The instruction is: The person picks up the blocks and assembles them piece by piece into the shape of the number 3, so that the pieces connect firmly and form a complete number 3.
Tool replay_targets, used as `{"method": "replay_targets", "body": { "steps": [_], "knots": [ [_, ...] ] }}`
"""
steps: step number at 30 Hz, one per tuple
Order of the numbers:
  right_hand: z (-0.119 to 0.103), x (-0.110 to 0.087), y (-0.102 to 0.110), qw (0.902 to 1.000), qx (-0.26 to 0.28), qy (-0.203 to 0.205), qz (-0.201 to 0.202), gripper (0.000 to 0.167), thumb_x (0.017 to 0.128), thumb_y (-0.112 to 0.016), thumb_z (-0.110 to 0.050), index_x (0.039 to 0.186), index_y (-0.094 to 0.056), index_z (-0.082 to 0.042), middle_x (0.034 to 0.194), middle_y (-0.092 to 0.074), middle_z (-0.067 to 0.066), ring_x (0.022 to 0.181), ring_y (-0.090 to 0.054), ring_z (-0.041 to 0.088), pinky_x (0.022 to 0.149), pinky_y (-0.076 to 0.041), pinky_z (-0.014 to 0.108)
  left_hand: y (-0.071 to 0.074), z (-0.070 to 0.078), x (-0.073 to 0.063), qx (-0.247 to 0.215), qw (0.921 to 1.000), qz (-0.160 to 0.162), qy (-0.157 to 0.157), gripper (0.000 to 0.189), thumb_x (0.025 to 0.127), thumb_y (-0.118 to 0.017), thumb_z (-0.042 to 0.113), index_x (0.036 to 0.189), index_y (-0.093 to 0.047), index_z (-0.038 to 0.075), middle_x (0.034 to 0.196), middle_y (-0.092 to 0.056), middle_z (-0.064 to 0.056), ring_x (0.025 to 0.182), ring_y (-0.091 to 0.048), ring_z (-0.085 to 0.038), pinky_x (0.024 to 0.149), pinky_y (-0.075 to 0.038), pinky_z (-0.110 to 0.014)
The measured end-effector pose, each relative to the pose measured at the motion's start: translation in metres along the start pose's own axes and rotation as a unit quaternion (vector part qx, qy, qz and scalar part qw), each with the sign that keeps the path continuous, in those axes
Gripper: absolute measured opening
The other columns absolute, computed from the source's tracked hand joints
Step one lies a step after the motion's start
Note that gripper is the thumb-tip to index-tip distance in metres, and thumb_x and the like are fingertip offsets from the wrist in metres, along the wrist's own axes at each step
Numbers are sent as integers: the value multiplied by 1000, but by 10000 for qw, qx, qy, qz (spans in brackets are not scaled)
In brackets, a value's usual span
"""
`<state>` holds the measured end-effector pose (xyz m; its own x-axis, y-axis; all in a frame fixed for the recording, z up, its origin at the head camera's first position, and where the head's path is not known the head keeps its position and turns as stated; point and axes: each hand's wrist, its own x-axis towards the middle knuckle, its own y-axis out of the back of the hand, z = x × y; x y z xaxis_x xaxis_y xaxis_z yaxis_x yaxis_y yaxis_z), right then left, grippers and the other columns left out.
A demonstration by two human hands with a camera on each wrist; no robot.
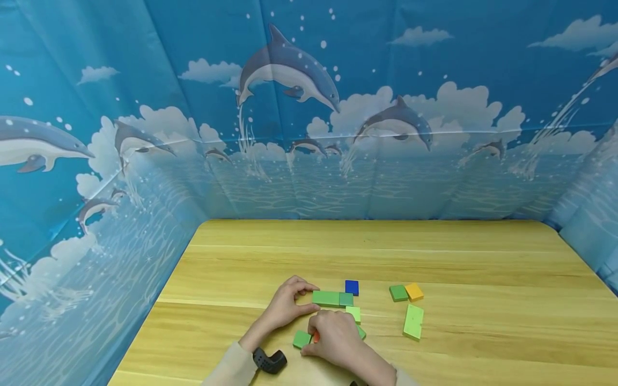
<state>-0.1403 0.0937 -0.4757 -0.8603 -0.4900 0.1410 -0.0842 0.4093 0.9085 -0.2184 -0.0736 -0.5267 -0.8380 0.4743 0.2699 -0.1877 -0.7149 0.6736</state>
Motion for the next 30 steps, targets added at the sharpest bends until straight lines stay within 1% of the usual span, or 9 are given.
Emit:
{"method": "replay_targets", "body": {
  "steps": [3,10,20,30],
  "knots": [
    [1,1,0,10000,32,-15,31,34,65,-81,-50,71,-63,-23,61,-41,-17,54,-36,2,45,-30,24,0,0,0,-1,10000,15,-22,36,79,-78,33,110,-69,16,95,-54,5,83,-47,-8,75,-40,-23],
    [4,2,-1,9996,39,4,266,33,65,-82,-48,70,-62,-23,60,-42,-17,54,-38,0,44,-30,24,-1,-1,0,-28,10000,-19,24,36,79,-78,33,111,-69,17,94,-53,6,83,-46,-7,75,-40,-23],
    [6,3,0,9996,-3,-117,253,32,66,-81,-50,73,-64,-23,59,-40,-19,52,-37,0,45,-29,25,-1,-3,0,22,10000,-7,-51,34,80,-77,30,111,-69,16,94,-53,7,82,-45,-6,75,-40,-23],
    [7,2,-1,9990,-118,-246,363,34,66,-81,-51,71,-60,-24,59,-40,-18,52,-36,0,45,-29,25,-1,-2,1,66,10000,-6,-50,35,80,-77,29,111,-69,16,94,-52,7,82,-45,-6,75,-40,-22]
  ]
}}
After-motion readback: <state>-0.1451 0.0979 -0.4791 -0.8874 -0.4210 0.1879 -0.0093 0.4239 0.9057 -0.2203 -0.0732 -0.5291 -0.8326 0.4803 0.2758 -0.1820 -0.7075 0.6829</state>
